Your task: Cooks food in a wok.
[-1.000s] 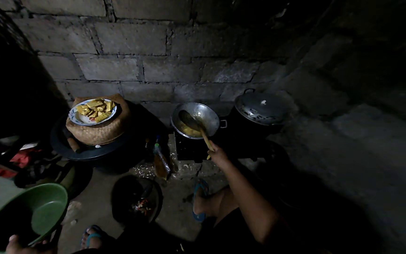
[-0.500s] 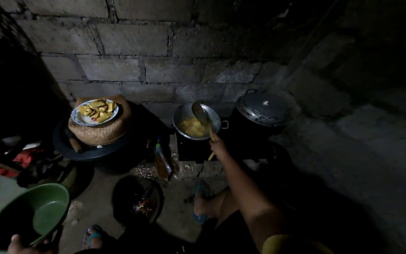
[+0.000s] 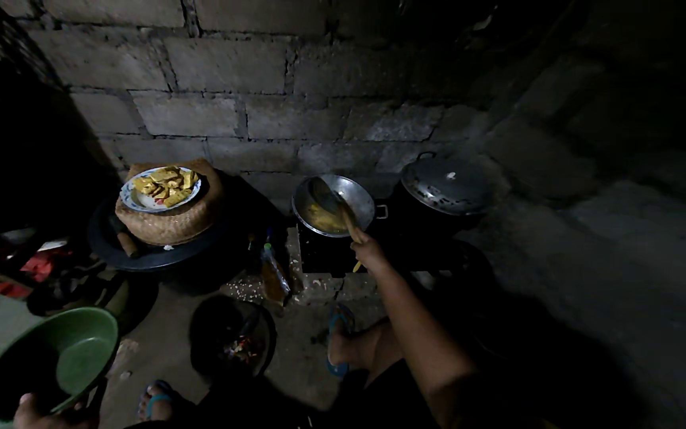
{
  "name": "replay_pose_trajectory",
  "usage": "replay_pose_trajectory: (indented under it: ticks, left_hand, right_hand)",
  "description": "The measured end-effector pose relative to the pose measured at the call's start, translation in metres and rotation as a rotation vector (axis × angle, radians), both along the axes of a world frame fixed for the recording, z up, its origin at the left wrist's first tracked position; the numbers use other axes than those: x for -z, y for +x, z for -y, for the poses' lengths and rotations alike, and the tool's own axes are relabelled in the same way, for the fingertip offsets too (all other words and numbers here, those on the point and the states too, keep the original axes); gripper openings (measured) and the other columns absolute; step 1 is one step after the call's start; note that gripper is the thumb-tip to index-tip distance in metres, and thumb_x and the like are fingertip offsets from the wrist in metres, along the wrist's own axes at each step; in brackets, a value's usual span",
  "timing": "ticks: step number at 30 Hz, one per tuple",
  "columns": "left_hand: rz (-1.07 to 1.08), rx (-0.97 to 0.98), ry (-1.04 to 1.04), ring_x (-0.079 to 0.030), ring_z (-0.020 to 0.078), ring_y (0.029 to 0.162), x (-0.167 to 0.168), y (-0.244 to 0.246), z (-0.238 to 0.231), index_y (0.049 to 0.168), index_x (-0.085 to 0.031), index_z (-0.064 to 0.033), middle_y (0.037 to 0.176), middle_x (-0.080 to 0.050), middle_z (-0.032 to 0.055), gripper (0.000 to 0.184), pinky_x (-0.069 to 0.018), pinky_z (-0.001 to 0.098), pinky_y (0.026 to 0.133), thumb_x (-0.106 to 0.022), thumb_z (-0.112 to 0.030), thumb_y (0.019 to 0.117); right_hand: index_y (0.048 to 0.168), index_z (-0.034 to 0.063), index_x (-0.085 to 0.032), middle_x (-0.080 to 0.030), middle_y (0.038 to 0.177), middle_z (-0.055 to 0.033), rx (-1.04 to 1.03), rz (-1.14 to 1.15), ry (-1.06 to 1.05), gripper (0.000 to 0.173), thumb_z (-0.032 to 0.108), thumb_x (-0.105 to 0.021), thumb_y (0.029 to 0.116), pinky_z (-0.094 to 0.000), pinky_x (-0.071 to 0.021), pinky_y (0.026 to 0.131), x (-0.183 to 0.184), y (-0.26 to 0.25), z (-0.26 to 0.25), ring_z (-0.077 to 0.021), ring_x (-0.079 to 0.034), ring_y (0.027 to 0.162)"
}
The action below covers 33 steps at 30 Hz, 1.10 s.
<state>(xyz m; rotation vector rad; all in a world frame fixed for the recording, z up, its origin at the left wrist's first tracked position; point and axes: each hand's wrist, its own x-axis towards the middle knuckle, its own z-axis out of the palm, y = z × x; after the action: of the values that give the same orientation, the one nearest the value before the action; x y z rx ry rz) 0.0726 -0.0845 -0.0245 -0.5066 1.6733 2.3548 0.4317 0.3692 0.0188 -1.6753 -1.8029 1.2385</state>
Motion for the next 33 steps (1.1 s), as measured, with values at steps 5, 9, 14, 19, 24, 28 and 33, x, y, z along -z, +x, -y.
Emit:
replay_pose_trajectory:
  ticks: [5,9,14,19,24,28,33]
  left_hand:
    - [0.01,0.007,0.001,-0.058,0.0204,0.097,0.0,0.001,0.001,0.136,-0.048,-0.0186,0.115,-0.057,0.0068,0.051,-0.0516,0.0469,0.084,-0.039,-0.058,0.1042]
    - [0.005,0.009,-0.023,-0.058,0.0188,0.088,-0.001,0.001,0.001,0.129,-0.05,-0.0192,0.105,-0.057,0.0053,0.048,-0.0528,0.0456,0.076,-0.037,-0.058,0.1047]
    - [0.006,0.003,-0.011,-0.059,0.0231,0.106,0.002,-0.001,0.002,0.141,-0.046,-0.0186,0.124,-0.056,0.0091,0.055,-0.052,0.0489,0.085,-0.037,-0.059,0.1044]
    - [0.014,0.006,0.005,-0.058,0.0224,0.1,0.002,-0.003,0.0,0.137,-0.047,-0.0175,0.118,-0.056,0.0086,0.054,-0.0515,0.0482,0.083,-0.038,-0.059,0.104]
    - [0.011,0.019,0.006,-0.059,0.0206,0.096,0.002,-0.003,0.002,0.135,-0.048,-0.0187,0.113,-0.057,0.0065,0.052,-0.0518,0.0476,0.083,-0.037,-0.059,0.1043]
    - [0.004,0.029,-0.016,-0.058,0.0221,0.101,0.0,-0.001,0.0,0.14,-0.046,-0.0199,0.121,-0.056,0.0084,0.054,-0.0515,0.0485,0.085,-0.037,-0.059,0.1043]
    - [0.0,0.026,-0.015,-0.059,0.0206,0.098,0.0,0.001,0.0,0.137,-0.048,-0.0194,0.115,-0.057,0.0067,0.051,-0.0519,0.0465,0.082,-0.038,-0.058,0.1043]
  right_hand:
    - [0.159,0.0088,-0.037,-0.054,0.149,-0.0227,-0.053,0.151,0.039,0.053,0.011,-0.048,0.1072,-0.0519,-0.0436,0.112,0.002,-0.018,0.006,-0.035,-0.055,0.134]
    - [0.158,0.0068,-0.039,-0.054,0.148,-0.0235,-0.011,0.139,0.05,0.051,0.012,-0.048,0.1074,-0.0525,-0.0413,0.114,0.009,-0.028,0.003,-0.0357,-0.053,0.137]
    - [0.158,0.0069,-0.04,-0.053,0.149,-0.0236,0.019,0.049,0.036,0.052,0.01,-0.049,0.1068,-0.0522,-0.0427,0.112,0.014,-0.032,0.011,-0.0359,-0.054,0.136]
    - [0.16,0.0094,-0.035,-0.054,0.143,-0.0231,0.021,-0.048,-0.048,0.057,0.008,-0.051,0.1056,-0.0455,-0.0514,0.09,0.022,-0.03,0.009,-0.0311,-0.062,0.105]
    - [0.161,0.0144,-0.035,-0.059,0.128,-0.0191,0.064,-0.112,-0.054,0.058,0.009,-0.052,0.1051,-0.0364,-0.0481,0.07,0.009,-0.015,0.023,-0.02,-0.054,0.078]
    - [0.162,0.0147,-0.034,-0.058,0.131,-0.0183,0.083,-0.154,-0.021,0.059,0.009,-0.052,0.1054,-0.0349,-0.0482,0.068,0.011,0.003,0.023,-0.018,-0.054,0.077]
    - [0.162,0.0149,-0.034,-0.058,0.128,-0.0174,0.096,-0.2,-0.027,0.06,0.008,-0.053,0.1053,-0.0317,-0.0458,0.064,0.005,0.008,0.03,-0.015,-0.051,0.072]
